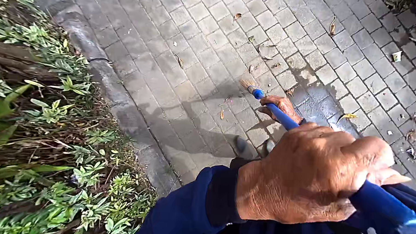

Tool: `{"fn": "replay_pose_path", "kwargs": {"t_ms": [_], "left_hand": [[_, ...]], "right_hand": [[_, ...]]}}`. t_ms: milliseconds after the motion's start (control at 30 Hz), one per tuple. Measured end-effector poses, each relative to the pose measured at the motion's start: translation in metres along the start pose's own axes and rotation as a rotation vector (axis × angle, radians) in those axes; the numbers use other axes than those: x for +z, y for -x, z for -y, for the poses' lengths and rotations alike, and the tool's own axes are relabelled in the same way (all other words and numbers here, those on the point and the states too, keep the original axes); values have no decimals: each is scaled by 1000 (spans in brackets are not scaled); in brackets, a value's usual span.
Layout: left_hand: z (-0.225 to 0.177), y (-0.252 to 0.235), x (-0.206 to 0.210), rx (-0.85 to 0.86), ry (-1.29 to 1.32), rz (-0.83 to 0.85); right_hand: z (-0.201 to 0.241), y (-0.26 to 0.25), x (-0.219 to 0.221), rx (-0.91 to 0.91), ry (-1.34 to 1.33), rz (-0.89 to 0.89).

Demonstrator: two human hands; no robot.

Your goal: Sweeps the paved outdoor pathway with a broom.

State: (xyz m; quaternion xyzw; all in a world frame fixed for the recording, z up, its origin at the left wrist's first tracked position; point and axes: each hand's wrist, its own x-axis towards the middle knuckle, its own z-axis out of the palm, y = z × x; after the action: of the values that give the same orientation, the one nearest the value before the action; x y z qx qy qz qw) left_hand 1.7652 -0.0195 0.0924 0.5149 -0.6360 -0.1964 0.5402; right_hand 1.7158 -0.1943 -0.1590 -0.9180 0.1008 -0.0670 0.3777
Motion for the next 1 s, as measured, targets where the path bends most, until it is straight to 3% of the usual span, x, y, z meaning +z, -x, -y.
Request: {"fn": "replay_pose_path", "kwargs": {"t_ms": [200,300,333,400,500,600,700,800,1000], "left_hand": [[7,27,-56,-112,43,-46],[42,39,-66,-215,31,-141],[53,42,-67,-231,34,-181],[67,45,-71,-234,43,-230],[71,46,-70,-147,51,-222],[68,41,-57,9,17,-49],[64,19,-48,148,115,152],[71,-14,-41,173,274,362],[120,-75,5,-48,603,592]], "right_hand": [[81,-1,93,-87,-312,464],[76,-33,119,-15,-259,627],[52,-42,131,-42,-211,580],[0,-60,147,-98,-107,307],[19,-87,98,135,-37,139],[12,-76,64,115,-72,-131],[1,-39,25,118,-12,-276],[-11,19,6,281,10,-373],[-47,121,-9,817,1,-513]]}}
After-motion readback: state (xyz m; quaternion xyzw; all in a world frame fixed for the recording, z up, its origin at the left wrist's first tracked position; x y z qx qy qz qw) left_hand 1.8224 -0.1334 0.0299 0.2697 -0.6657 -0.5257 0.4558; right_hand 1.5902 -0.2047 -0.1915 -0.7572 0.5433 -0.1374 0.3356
